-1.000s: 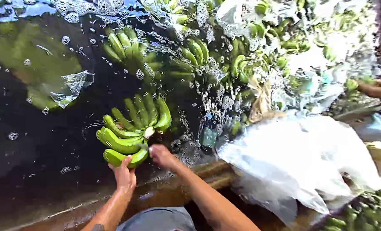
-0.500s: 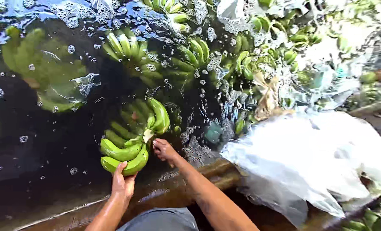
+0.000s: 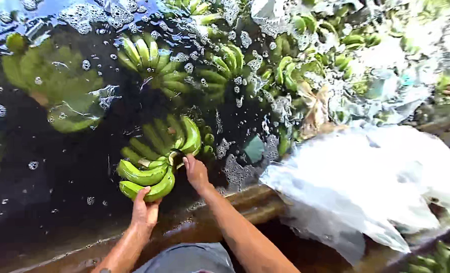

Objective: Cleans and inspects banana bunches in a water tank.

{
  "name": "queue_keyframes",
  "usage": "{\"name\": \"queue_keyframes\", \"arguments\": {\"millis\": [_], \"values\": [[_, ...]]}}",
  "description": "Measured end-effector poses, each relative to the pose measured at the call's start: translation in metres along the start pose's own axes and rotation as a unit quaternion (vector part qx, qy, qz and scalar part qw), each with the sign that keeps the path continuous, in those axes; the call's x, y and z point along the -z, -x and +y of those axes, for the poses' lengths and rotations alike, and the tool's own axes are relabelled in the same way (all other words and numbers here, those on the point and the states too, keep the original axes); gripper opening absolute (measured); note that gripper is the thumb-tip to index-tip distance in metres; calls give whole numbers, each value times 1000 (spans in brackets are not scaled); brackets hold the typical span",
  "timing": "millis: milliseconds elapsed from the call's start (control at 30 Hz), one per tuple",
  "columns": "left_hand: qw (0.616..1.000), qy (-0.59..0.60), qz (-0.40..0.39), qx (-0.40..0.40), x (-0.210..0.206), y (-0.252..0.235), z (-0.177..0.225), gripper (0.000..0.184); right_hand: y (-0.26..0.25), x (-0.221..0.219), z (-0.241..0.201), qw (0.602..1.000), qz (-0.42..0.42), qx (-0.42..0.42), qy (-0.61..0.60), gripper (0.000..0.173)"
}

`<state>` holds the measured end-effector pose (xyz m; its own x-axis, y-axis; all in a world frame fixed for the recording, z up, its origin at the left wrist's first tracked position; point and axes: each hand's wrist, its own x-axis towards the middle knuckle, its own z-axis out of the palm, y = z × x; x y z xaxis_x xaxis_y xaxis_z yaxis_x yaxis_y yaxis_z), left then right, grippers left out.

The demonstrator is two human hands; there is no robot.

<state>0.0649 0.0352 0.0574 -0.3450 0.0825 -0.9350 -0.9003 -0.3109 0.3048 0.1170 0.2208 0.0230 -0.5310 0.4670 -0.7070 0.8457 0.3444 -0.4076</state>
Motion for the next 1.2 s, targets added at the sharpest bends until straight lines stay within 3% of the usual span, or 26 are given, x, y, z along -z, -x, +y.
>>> {"name": "queue_keyframes", "arguments": {"millis": [67,100,167,200,233,300,367,567,633,700,733,767,833,867,967,1000,1033,1100,1200], "values": [[1000,-2,6,4,-2,1,-2,35,6,-17,-2,996,-31,11,-81,42],[1000,-17,0,-1,6,-4,-1,36,16,-17,7,979,-93,23,-182,37],[997,-71,-18,-19,34,-22,9,43,43,3,34,894,-279,21,-351,26],[995,-94,-21,-27,46,-30,16,44,54,19,47,865,-329,13,-379,23],[994,-107,-19,-32,54,-35,23,41,57,34,62,870,-311,10,-384,21],[994,-108,-12,-30,58,-38,32,33,46,56,84,919,-211,16,-333,27],[994,-104,-6,-26,49,-37,37,26,29,54,77,944,-175,20,-279,32],[997,-78,5,6,10,-13,13,31,10,-36,19,984,-68,-21,-165,42],[997,-76,10,13,12,-16,3,29,25,-46,17,958,-110,-55,-258,38],[993,-113,-4,12,27,-26,8,31,54,-24,34,868,-260,-76,-416,32],[990,-142,-18,15,38,-33,16,35,66,-3,47,841,-314,-70,-435,30],[984,-177,-29,19,49,-38,26,36,72,24,58,860,-299,-64,-409,27],[965,-257,-40,18,67,-49,53,40,52,82,91,969,-84,-33,-231,24],[955,-293,-46,4,71,-56,68,43,28,112,116,994,23,-31,-102,34],[939,-329,-69,-73,73,-78,98,67,-42,175,193,977,164,-101,89,97],[943,-309,-74,-104,75,-85,100,72,-59,181,213,970,171,-130,116,107],[950,-272,-70,-135,75,-90,97,67,-70,181,228,963,174,-156,135,105],[970,-172,-45,-169,66,-101,82,58,-84,173,245,955,183,-200,122,84],[984,-74,0,-161,42,-114,56,64,-76,159,257,937,261,-205,-111,72]]}}
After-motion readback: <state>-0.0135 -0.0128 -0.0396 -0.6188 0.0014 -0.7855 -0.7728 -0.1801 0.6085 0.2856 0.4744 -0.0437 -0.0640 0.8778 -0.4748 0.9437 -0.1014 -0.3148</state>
